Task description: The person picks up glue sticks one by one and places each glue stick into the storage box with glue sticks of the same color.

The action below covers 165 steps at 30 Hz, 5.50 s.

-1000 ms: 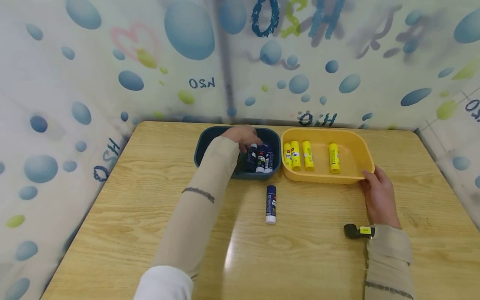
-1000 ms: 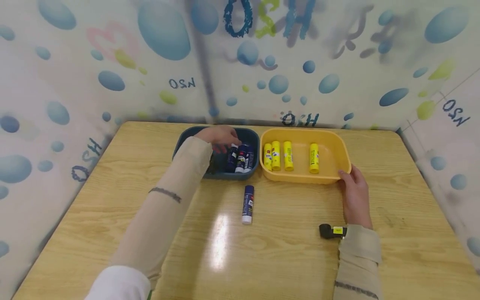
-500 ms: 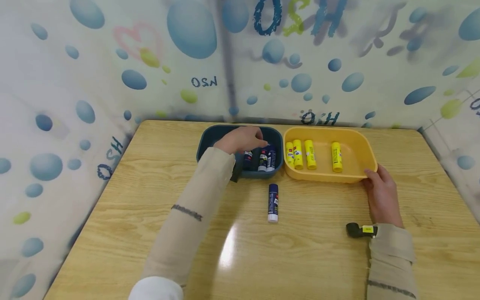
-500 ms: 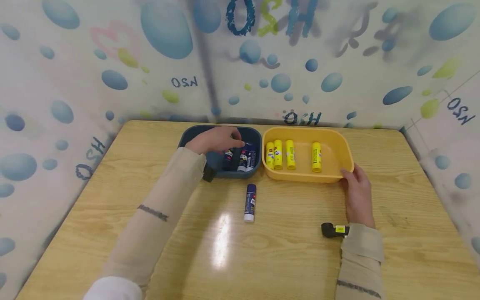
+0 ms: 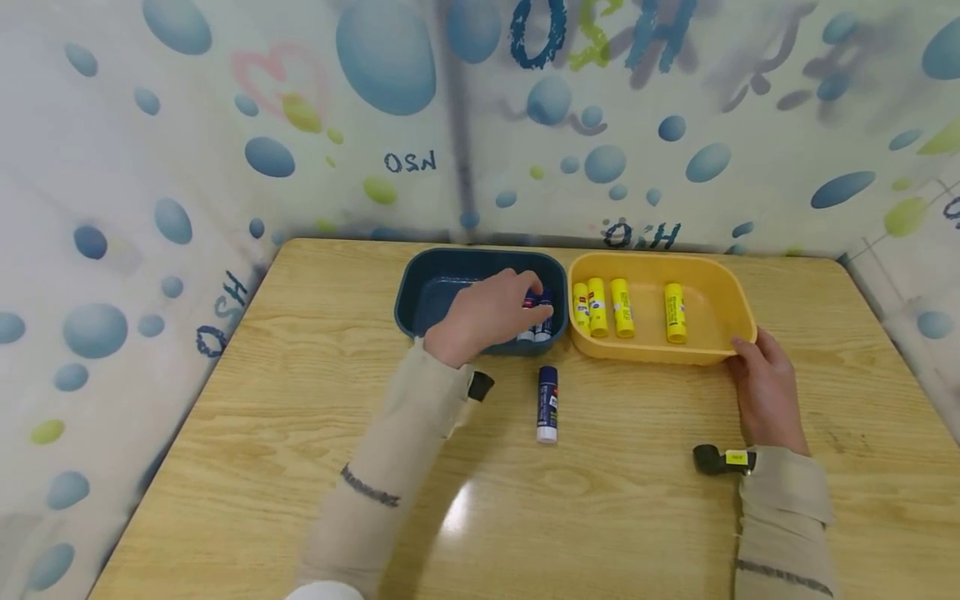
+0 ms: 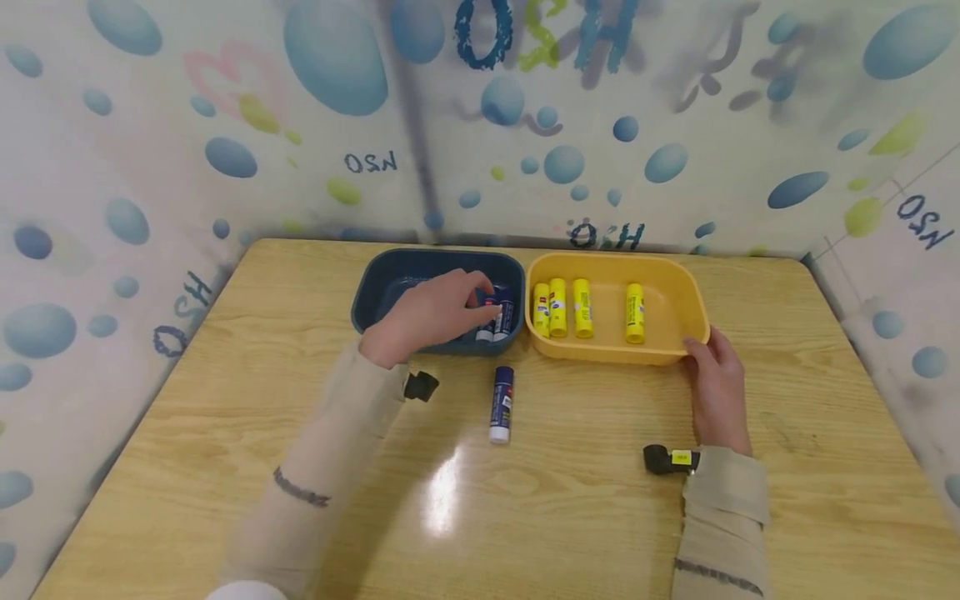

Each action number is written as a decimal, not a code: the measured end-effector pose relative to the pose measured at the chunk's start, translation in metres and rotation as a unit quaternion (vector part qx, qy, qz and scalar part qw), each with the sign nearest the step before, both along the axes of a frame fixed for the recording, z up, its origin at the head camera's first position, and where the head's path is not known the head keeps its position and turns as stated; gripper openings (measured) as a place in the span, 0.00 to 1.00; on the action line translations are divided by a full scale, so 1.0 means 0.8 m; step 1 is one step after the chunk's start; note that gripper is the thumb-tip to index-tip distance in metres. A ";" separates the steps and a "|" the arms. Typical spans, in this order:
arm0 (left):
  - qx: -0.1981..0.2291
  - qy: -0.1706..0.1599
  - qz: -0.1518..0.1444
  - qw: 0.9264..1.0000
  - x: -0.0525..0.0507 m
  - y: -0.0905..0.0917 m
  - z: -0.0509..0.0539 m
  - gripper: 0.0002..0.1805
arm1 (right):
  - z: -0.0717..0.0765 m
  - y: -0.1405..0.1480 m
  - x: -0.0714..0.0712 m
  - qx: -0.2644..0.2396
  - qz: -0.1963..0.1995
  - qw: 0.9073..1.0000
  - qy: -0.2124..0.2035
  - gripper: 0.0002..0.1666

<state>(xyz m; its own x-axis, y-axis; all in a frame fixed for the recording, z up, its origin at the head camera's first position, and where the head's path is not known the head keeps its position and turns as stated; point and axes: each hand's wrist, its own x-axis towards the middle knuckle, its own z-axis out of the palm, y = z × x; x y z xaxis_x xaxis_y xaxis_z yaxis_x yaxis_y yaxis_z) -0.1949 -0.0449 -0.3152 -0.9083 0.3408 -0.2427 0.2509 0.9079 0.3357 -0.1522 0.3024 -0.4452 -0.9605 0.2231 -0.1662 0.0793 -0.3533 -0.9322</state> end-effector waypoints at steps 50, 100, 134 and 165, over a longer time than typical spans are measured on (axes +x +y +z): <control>-0.037 -0.018 -0.035 0.999 0.081 0.032 -0.046 0.32 | 0.002 0.002 0.000 -0.005 0.006 1.000 -0.005 0.32; -0.070 -0.030 -0.059 0.995 0.079 0.050 -0.090 0.23 | 0.002 0.001 0.000 -0.008 0.007 1.000 0.005 0.32; -0.006 -0.025 -0.050 0.998 0.056 -0.013 0.022 0.33 | 0.003 0.001 0.000 -0.010 0.005 1.000 -0.001 0.33; 0.014 -0.208 0.019 0.978 -0.087 -0.053 0.052 0.29 | -0.001 0.000 0.002 0.014 0.010 1.000 -0.008 0.33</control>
<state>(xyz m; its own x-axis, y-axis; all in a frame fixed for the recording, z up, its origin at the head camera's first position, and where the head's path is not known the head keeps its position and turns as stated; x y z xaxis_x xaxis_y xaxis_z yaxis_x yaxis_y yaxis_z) -0.2643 -0.0875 -0.2736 -0.7454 0.3204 -0.5845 0.0534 0.9028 0.4268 -0.1506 0.3022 -0.4461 -0.9622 0.2085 -0.1752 0.1008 -0.3247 -0.9404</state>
